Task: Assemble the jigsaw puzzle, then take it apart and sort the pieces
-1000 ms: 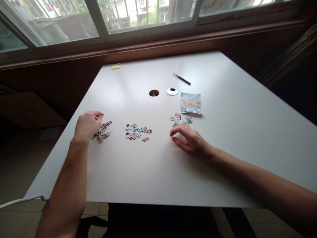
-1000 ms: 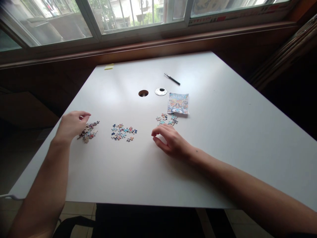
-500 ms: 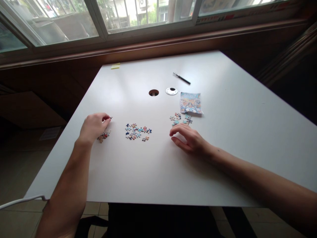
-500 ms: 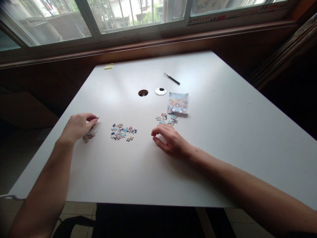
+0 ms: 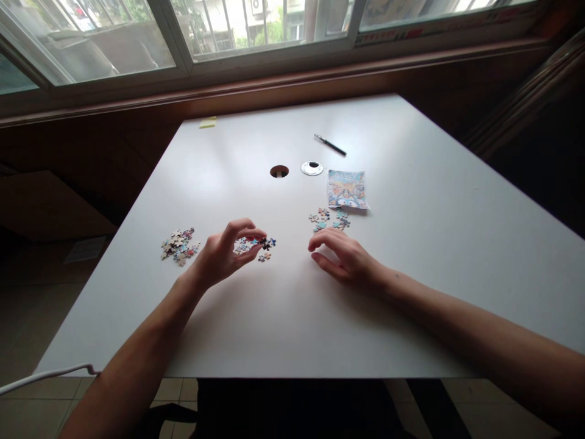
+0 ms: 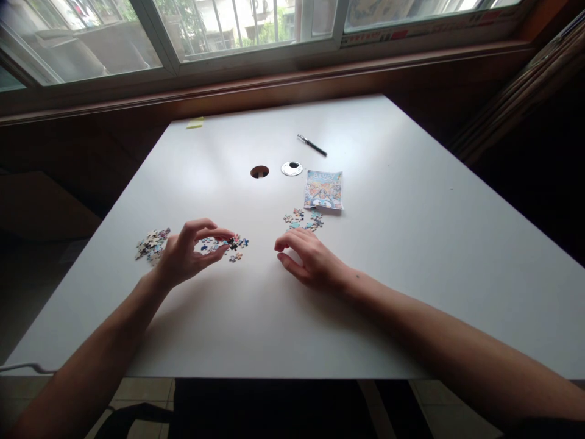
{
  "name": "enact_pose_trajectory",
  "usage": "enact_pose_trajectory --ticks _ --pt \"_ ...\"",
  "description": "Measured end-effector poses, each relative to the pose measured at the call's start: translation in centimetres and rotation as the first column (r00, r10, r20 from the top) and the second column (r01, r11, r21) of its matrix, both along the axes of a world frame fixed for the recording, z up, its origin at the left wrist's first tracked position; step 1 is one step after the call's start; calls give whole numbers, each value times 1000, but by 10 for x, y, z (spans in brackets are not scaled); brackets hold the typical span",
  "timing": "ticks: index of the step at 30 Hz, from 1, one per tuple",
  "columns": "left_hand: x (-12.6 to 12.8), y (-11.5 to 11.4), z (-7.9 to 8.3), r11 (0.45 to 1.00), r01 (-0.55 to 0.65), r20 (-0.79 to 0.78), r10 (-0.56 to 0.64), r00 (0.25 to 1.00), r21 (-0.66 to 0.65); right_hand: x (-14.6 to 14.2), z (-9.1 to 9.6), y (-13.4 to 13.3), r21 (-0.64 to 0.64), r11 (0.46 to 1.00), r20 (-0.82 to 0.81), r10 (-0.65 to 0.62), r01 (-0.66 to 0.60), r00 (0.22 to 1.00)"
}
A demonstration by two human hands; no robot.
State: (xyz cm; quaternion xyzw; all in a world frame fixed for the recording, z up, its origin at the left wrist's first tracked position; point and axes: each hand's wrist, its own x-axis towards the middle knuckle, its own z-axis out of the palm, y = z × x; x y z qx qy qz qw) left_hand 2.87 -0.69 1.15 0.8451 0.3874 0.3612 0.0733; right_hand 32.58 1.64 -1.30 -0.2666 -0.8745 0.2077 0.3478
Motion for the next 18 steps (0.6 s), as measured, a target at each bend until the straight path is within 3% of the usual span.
enact_pose_trajectory --ticks 4,9,11,18 --pt "-5 4 2 999 -43 -7 43 999 11 0 0 0 -2 1000 1 2 -2 1000" --pt "-27 20 3 941 -331 -38 334 942 66 1 -2 1 -18 1000 3 10 -10 1000" --pt "-32 25 0 917 -396 -46 398 916 40 1 -4 1 -19 1000 0 13 -13 1000" --pt "-22 30 -17 950 -302 -2 303 953 -78 0 -3 1 -14 1000 -5 11 -12 1000"
